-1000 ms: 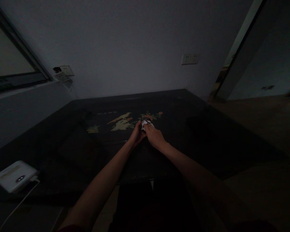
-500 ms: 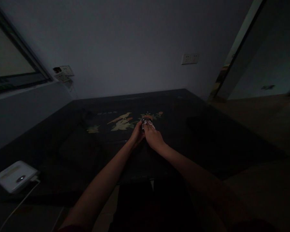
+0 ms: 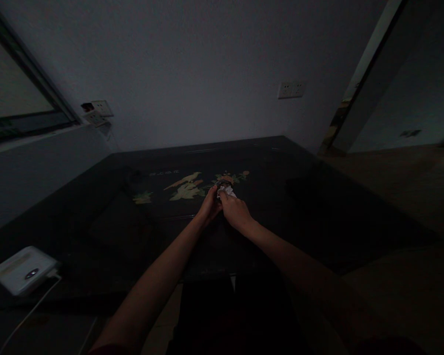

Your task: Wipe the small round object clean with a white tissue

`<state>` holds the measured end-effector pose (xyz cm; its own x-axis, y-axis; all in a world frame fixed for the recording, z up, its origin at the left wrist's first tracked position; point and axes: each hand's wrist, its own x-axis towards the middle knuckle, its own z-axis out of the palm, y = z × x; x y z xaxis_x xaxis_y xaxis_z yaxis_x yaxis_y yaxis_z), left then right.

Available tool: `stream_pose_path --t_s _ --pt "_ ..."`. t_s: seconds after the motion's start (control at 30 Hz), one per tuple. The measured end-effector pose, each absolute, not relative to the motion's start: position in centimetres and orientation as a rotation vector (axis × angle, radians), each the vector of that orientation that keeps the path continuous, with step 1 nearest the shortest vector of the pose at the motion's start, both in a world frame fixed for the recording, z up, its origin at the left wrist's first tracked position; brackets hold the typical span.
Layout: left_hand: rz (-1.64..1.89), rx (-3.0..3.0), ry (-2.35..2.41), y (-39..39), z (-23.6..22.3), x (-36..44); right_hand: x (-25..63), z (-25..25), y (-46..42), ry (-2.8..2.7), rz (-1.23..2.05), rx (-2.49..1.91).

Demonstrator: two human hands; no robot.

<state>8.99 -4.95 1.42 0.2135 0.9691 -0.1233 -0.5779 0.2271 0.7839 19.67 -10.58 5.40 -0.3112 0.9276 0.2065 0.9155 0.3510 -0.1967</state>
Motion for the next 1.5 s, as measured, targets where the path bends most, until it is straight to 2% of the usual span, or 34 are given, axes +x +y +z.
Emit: stream_pose_path --t_s 0.23,0.63,1.5 --pt "1.186 0.688 0.683 -4.9 1.7 9.2 19.7 4.7 -10.2 -2.297 -0.006 -1.585" --pt "1.117 0.661 0.705 -4.8 1.6 8.9 20.4 4.0 -9.4 -2.356 0.078 -1.416" --pt "1.210 0.715 0.727 -4.4 0.6 9.1 20.2 5.2 -9.8 -2.281 0.135 -1.656"
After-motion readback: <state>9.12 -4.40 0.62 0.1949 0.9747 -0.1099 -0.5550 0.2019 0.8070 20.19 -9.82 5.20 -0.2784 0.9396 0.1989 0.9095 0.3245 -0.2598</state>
